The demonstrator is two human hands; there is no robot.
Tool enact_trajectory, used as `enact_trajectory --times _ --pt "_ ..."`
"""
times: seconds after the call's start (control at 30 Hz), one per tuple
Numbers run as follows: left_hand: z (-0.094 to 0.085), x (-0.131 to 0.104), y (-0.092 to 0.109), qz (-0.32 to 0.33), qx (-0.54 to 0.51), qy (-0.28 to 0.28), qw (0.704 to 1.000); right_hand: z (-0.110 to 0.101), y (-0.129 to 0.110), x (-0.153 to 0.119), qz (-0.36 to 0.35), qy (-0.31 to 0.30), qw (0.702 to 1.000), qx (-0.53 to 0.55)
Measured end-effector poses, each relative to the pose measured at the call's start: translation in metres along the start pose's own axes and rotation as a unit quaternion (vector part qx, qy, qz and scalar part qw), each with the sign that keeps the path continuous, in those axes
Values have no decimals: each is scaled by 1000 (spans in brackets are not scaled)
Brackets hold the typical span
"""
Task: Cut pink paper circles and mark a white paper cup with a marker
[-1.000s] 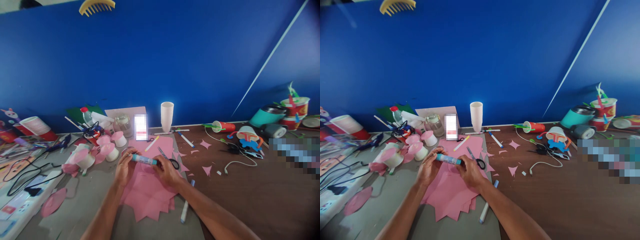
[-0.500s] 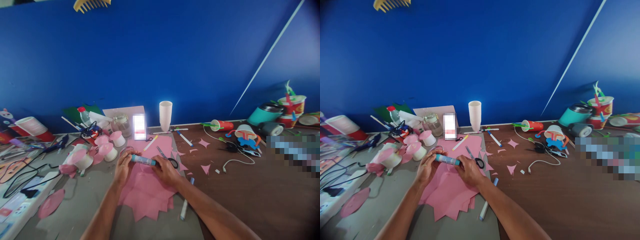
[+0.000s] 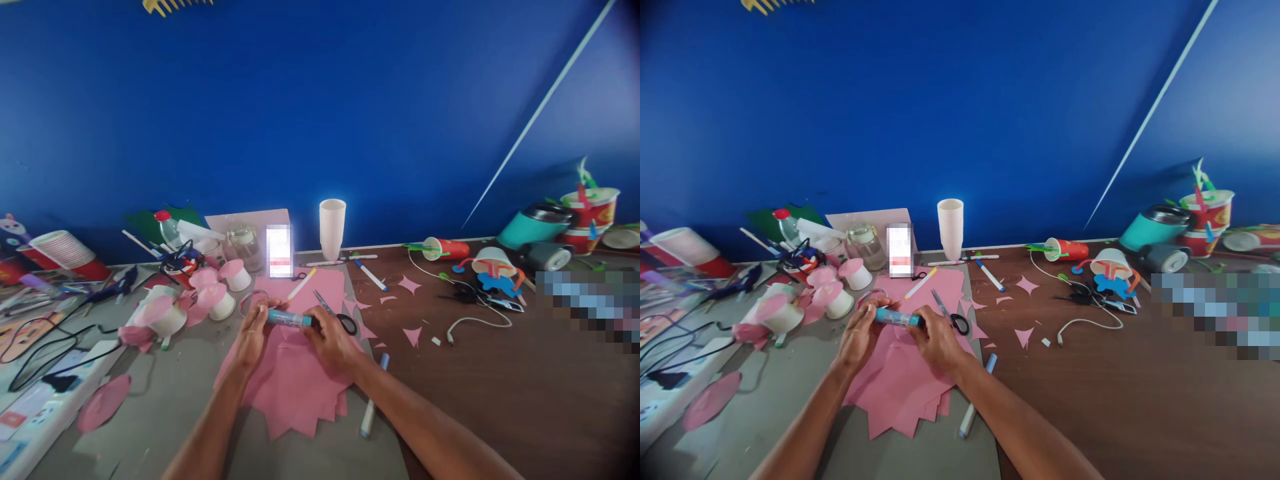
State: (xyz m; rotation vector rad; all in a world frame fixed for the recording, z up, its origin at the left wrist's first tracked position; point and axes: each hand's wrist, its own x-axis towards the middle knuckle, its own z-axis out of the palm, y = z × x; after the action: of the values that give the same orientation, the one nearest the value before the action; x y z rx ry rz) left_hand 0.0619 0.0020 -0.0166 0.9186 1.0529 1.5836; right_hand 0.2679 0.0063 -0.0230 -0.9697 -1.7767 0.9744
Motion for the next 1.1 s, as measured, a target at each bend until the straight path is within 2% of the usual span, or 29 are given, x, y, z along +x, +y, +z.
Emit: enact_trajectory --times 0.13,0.27,0.33,0.4,0.47,0.53,0.63,0.73,0.8,0.87,0.97,1.1 --pt "-1 0 -4 2 -3 -7 1000 0 0 -1 -29 -2 999 -33" --pt "-6 5 -10 20 10 -11 1000 -2 -1 2 -24 21 999 -17" --pt "-10 9 -14 58 39 16 997 -5 2 6 -20 36 999 -12" --pt "-14 12 -18 111 108 57 986 -10 10 11 -11 76 997 -27" --pt "-19 14 -22 163 237 57 956 -17 22 17 9 147 987 -61" --pt "-23 14 -27 207 373 8 905 -22 37 21 40 209 971 -107" --pt "-27 12 -36 244 515 -87 817 -26 56 23 85 226 949 -205" --pt "-29 8 -41 257 596 -125 750 -23 62 20 70 223 917 -325" --pt "-29 6 -41 259 630 -124 721 -18 57 17 22 237 891 -387" --pt "-28 4 -40 258 654 -124 700 -14 48 14 -28 238 878 -414" --pt "-26 1 -38 257 680 -117 677 -10 37 10 -87 195 891 -402" --pt "-24 -2 -39 235 717 -90 649 -7 34 7 -108 170 901 -386"
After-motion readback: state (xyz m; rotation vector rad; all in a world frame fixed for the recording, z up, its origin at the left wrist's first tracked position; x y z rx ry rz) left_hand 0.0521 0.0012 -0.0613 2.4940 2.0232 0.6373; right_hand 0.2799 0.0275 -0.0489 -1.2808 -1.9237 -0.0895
